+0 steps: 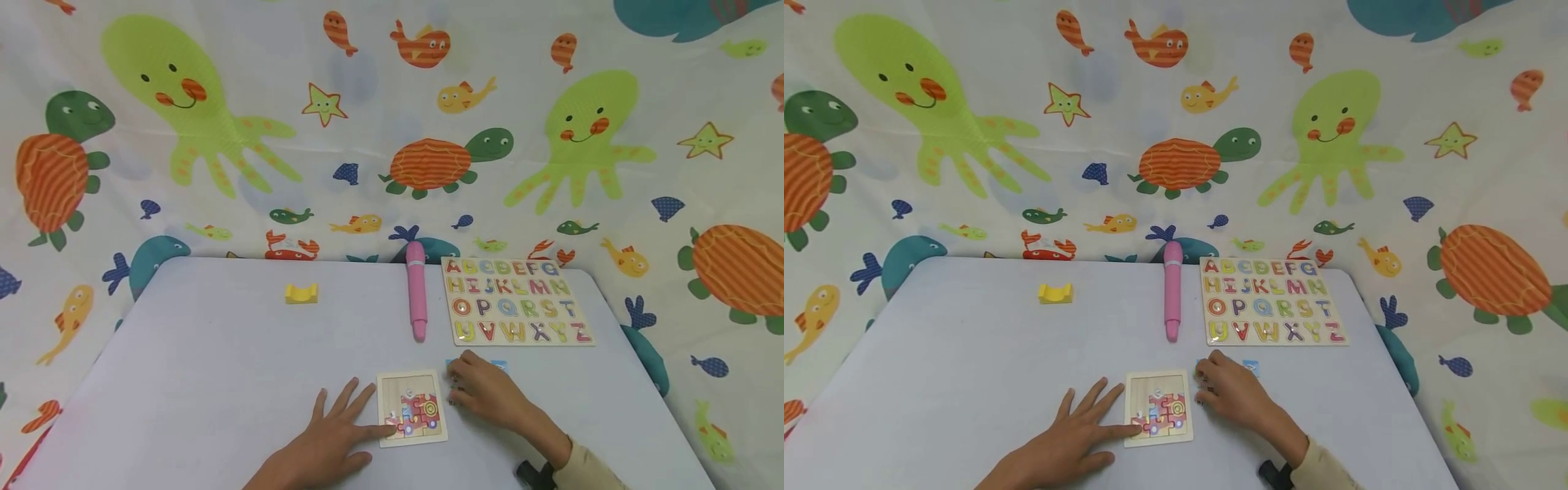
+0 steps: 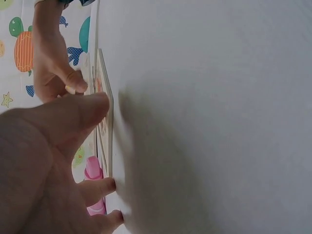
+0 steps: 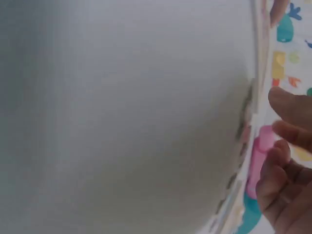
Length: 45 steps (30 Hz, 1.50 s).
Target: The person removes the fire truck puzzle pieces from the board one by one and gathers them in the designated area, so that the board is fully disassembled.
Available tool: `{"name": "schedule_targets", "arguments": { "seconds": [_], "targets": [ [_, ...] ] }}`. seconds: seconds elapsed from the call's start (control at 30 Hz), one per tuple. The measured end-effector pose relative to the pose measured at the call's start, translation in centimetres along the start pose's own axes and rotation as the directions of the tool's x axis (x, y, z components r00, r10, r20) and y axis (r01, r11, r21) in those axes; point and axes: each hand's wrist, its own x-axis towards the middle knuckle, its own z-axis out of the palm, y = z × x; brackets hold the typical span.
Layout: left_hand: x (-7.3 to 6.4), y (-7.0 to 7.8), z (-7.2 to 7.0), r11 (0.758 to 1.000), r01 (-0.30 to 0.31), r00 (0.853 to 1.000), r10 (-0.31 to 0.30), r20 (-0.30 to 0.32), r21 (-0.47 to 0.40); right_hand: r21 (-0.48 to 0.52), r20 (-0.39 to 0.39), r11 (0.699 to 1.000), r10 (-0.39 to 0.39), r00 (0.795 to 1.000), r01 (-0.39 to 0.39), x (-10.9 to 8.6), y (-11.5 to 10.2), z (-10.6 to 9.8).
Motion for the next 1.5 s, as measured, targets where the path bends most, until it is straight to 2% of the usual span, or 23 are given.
{"name": "schedule_targets", "arguments": {
  "seconds": [0.1,0.2,0.27,0.4,0.57,0.83,0.97,1.07,1.17,1.33,1.43,1.5],
  "targets": [
    [0.0,0.0,0.0,1.000,-0.002,1.000,0.002,0.007,0.006,-0.007,0.025,0.993,-0.119,0.993,0.120,0.9,-0.8,-0.2],
    [0.0,-0.1,0.0,1.000,-0.007,1.000,0.007,0.005,0.003,-0.041,0.098,0.972,-0.225,0.969,0.230,2.2,-1.9,-0.2],
    [0.1,-0.1,0.1,1.000,-0.016,1.000,0.016,0.002,0.001,-0.083,0.159,0.956,-0.265,0.951,0.280,2.9,-2.6,-0.1],
    [0.1,-0.2,0.2,0.999,-0.040,0.999,0.040,-0.014,0.006,-0.170,0.250,0.925,-0.293,0.923,0.339,3.8,-3.5,0.3],
    [-0.1,-0.3,0.1,0.999,-0.051,0.998,0.052,-0.022,0.018,-0.233,0.280,0.892,-0.319,0.905,0.387,4.4,-3.9,0.7],
    [0.0,-0.3,0.1,0.999,-0.031,0.999,0.031,-0.017,0.007,-0.260,0.277,0.880,-0.326,0.904,0.397,4.5,-4.6,0.8],
    [0.0,-0.2,0.1,1.000,-0.019,1.000,0.019,-0.006,-0.002,-0.189,0.258,0.905,-0.330,0.908,0.382,3.9,-4.6,1.0],
    [0.0,-0.2,0.1,1.000,-0.014,1.000,0.014,-0.003,-0.006,-0.058,0.241,0.945,-0.301,0.923,0.323,3.5,-4.3,1.2],
    [0.0,-0.2,0.0,1.000,-0.012,1.000,0.012,-0.005,-0.008,0.082,0.227,0.963,-0.271,0.936,0.259,3.3,-4.0,1.2],
    [-0.2,-0.2,0.1,1.000,-0.020,1.000,0.020,-0.024,0.000,0.280,0.219,0.946,-0.230,0.948,0.165,3.3,-3.8,0.5],
    [-0.2,-0.2,0.2,1.000,-0.020,0.999,0.021,-0.036,0.006,0.377,0.205,0.917,-0.223,0.953,0.134,3.2,-3.1,-0.8],
    [-0.2,-0.1,0.3,1.000,-0.018,0.999,0.018,-0.040,0.007,0.402,0.200,0.906,-0.228,0.953,0.133,3.1,-2.1,-2.0]
  ]
}}
